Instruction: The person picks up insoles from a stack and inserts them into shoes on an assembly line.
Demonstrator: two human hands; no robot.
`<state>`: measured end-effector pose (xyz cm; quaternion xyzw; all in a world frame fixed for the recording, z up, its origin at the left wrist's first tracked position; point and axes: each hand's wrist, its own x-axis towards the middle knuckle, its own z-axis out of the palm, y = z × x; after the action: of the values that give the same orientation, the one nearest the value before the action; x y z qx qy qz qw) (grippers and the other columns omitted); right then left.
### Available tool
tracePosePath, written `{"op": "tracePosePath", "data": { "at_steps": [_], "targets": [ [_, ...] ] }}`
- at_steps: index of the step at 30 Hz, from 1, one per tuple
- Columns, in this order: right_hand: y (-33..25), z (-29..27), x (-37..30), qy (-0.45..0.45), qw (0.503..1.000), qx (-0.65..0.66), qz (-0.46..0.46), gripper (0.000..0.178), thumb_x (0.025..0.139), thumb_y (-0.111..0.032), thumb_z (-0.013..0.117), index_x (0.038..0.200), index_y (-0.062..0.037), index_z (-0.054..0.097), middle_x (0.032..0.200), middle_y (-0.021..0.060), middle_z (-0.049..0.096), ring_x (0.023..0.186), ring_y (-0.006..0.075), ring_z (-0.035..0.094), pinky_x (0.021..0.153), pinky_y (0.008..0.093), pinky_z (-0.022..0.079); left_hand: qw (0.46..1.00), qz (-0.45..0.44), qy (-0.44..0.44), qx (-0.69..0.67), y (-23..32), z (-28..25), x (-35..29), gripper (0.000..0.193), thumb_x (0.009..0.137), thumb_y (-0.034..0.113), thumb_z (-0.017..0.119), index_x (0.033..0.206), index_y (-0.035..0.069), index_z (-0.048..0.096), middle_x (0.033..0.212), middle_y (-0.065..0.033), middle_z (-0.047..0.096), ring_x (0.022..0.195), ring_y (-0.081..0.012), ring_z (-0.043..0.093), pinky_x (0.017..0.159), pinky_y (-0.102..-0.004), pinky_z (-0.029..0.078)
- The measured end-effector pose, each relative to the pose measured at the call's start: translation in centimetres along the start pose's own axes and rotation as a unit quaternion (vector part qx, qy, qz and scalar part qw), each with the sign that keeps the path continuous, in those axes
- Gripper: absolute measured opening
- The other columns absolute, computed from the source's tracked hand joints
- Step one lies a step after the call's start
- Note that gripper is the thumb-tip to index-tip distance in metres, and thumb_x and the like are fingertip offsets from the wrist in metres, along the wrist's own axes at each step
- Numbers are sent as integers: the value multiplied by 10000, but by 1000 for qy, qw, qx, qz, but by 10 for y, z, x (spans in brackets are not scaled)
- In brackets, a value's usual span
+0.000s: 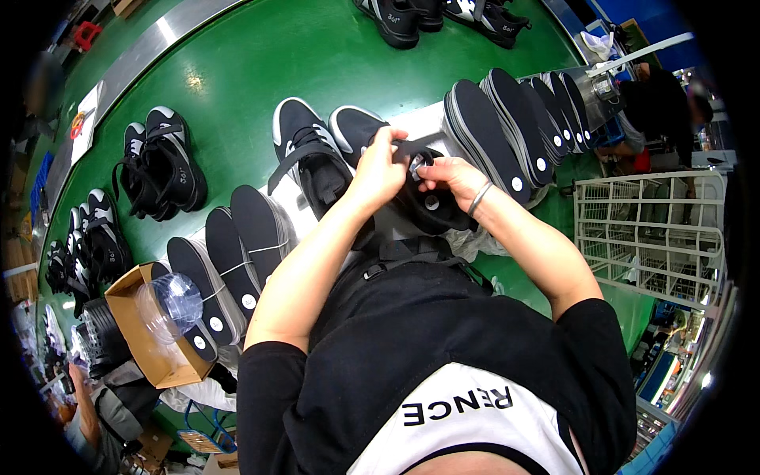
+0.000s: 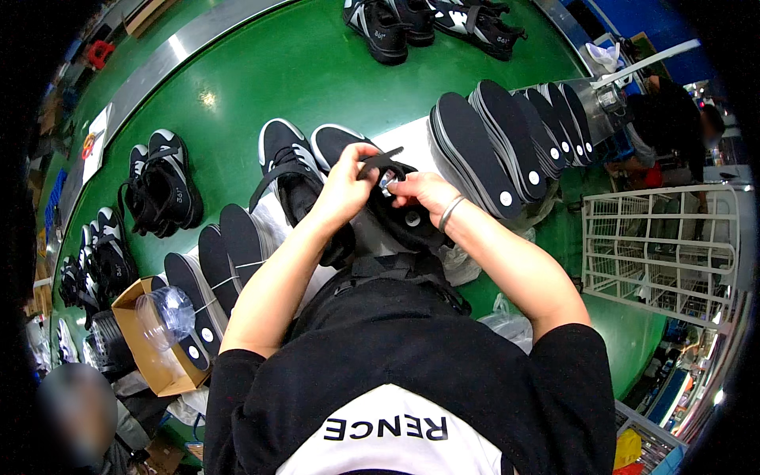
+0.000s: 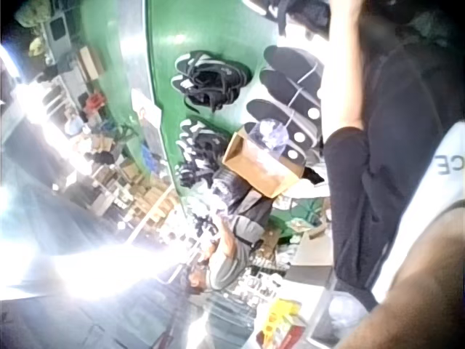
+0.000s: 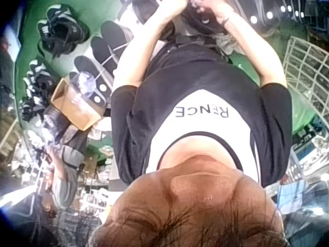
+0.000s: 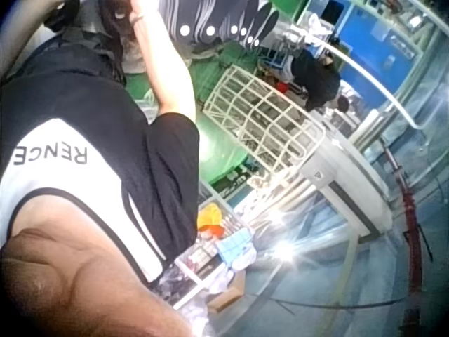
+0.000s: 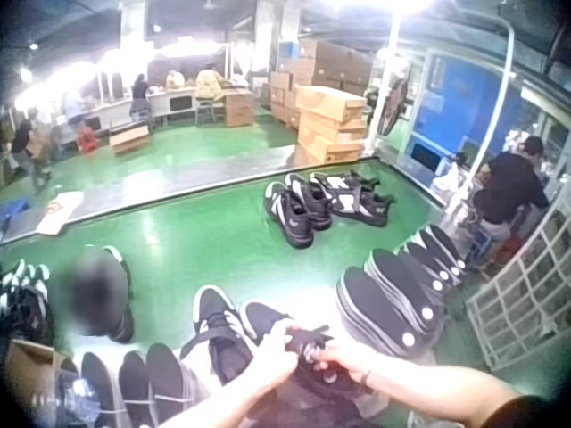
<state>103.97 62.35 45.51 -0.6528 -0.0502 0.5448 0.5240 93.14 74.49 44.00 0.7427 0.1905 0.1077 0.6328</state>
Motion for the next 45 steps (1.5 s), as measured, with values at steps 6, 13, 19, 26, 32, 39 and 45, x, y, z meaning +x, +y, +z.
{"op": "tracePosePath", "data": {
  "at_steps": [6, 13, 19, 26, 32, 39, 45],
  "targets": [
    [-5, -40, -21, -240, 951, 176, -83, 98, 813, -143, 543, 771, -56, 528, 666, 14, 519, 785, 163, 546, 748, 271, 405, 962, -39, 178, -205, 0, -4, -5, 237, 799, 28, 510, 1026, 25, 441, 791, 13, 464, 684, -57, 396, 640, -176, 341],
    [-22, -29, -38, -70, 970, -118, -201, 137, 791, -161, 581, 785, -26, 561, 692, 9, 549, 695, 94, 520, 674, 219, 401, 978, 26, 190, 79, 11, -2, -8, 339, 731, 76, 551, 1027, -8, 410, 903, -181, 553, 867, -334, 525, 760, -358, 410],
    [-43, 7, -66, -33, 799, -461, -386, 136, 755, -154, 581, 845, -53, 572, 764, 37, 570, 749, 184, 550, 931, 405, 282, 990, 117, 71, 43, 68, -13, -49, 294, 764, 146, 571, 1012, 11, 490, 855, -124, 558, 804, -260, 553, 736, -326, 434],
    [-6, 11, -70, -149, 612, -722, -286, 399, 675, -217, 635, 1011, -27, 533, 914, 105, 574, 941, 242, 523, 982, 488, 180, 919, 138, 261, 262, 51, -64, -127, 116, 748, 86, 547, 864, 77, 553, 704, -92, 571, 689, -263, 557, 610, -361, 439],
    [0, 36, -38, -258, 497, -828, -38, 451, 637, -257, 625, 956, 41, 513, 864, 182, 593, 888, 294, 560, 864, 459, 347, 637, -79, 548, 536, 47, -185, -254, 144, 737, 33, 506, 861, 40, 580, 751, -101, 593, 709, -263, 563, 651, -357, 432],
    [-17, 57, -22, -329, 491, -806, 45, 314, 624, -109, 490, 886, 46, 567, 888, 210, 590, 862, 306, 574, 756, 362, 440, 627, -64, 603, 490, 39, -170, -266, 263, 785, 104, 551, 1027, 4, 526, 1067, -138, 518, 994, -256, 480, 863, -347, 355],
    [-3, 48, -35, -260, 528, -809, 0, 340, 633, -103, 477, 949, 21, 509, 911, 191, 595, 900, 292, 570, 839, 413, 344, 934, 97, 289, 186, 52, -67, -153, 144, 762, 30, 570, 904, 7, 581, 855, -90, 605, 782, -143, 575, 699, -249, 448]
  ]
}}
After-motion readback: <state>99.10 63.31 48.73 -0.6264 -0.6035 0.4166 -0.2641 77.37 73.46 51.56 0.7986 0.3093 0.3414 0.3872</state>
